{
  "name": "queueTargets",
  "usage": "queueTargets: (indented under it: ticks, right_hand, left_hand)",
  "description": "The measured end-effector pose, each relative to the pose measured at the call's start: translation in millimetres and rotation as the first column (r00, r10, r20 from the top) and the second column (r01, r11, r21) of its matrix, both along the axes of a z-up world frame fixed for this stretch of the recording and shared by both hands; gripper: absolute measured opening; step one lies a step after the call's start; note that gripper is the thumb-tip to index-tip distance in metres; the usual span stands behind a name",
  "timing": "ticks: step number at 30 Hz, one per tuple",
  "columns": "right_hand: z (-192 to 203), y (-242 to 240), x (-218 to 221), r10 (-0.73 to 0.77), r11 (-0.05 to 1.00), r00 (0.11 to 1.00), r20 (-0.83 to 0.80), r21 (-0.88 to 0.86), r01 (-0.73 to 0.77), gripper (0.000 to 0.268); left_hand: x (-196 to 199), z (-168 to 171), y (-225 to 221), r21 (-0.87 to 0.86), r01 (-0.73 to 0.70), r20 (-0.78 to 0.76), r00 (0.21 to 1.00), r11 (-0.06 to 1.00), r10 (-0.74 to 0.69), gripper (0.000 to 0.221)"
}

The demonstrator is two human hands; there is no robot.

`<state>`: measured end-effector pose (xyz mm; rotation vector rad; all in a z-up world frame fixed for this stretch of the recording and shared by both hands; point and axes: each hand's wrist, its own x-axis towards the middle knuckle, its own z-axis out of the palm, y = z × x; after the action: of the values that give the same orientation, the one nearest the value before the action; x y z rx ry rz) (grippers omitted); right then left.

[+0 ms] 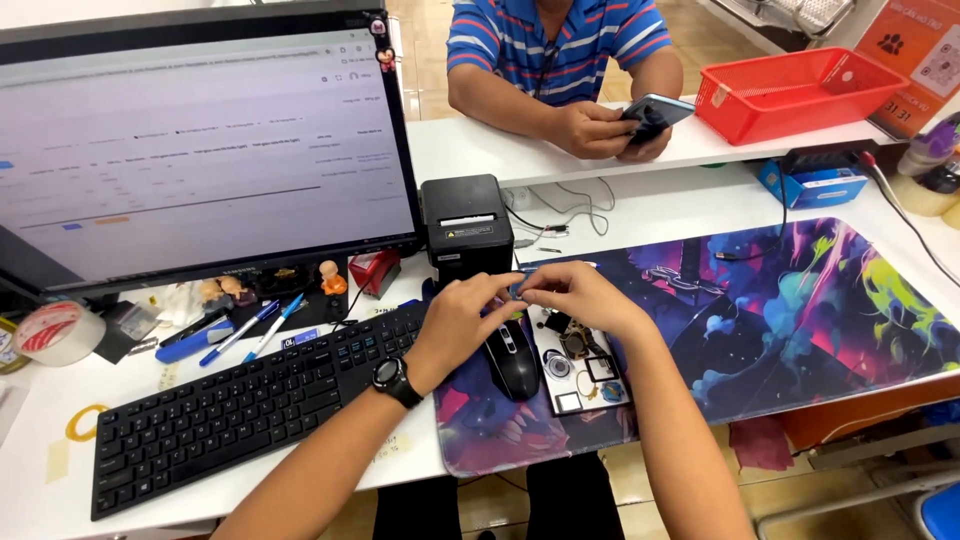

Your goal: Repairing a small electronic device by connecting internal ribbon cables and applying adhesive bands to secure components.

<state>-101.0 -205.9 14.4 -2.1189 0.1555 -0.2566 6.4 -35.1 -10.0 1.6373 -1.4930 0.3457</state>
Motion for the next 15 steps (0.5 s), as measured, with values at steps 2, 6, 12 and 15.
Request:
queueTargets:
  ticks: [2,6,12,15]
  right_hand:
    - [6.1,6.9,0.7,0.034,0.999,0.999,0.002,0.032,-0.034,0.012]
    - [9.0,9.1,2.8,0.117,0.987,0.993,-0.018,0.116,-0.114,0.018]
    - [7.7,5.2,2.8,0.139,0.98,0.99,-0.008,0.147,-0.136,0.026]
    - [12.4,8.0,-0.4,0.123,0.977,0.992,0.023,0.171,-0.125,0.031]
  left_hand:
    - [-5.0,0.6,3.2,-0.014,0.02,-0.009,1.0,1.0,-0.02,0.025]
    - [-5.7,-2.6,6.6,0.003,0.034,-0.091,0.995,0.999,-0.034,0.021]
    - [-5.6,0.1,9.1,0.014,0.075,-0.173,0.982,0.997,-0.072,0.013]
    - [-5.5,-0.9,8.9,0.027,0.068,-0.163,0.985,0.997,-0.063,0.014]
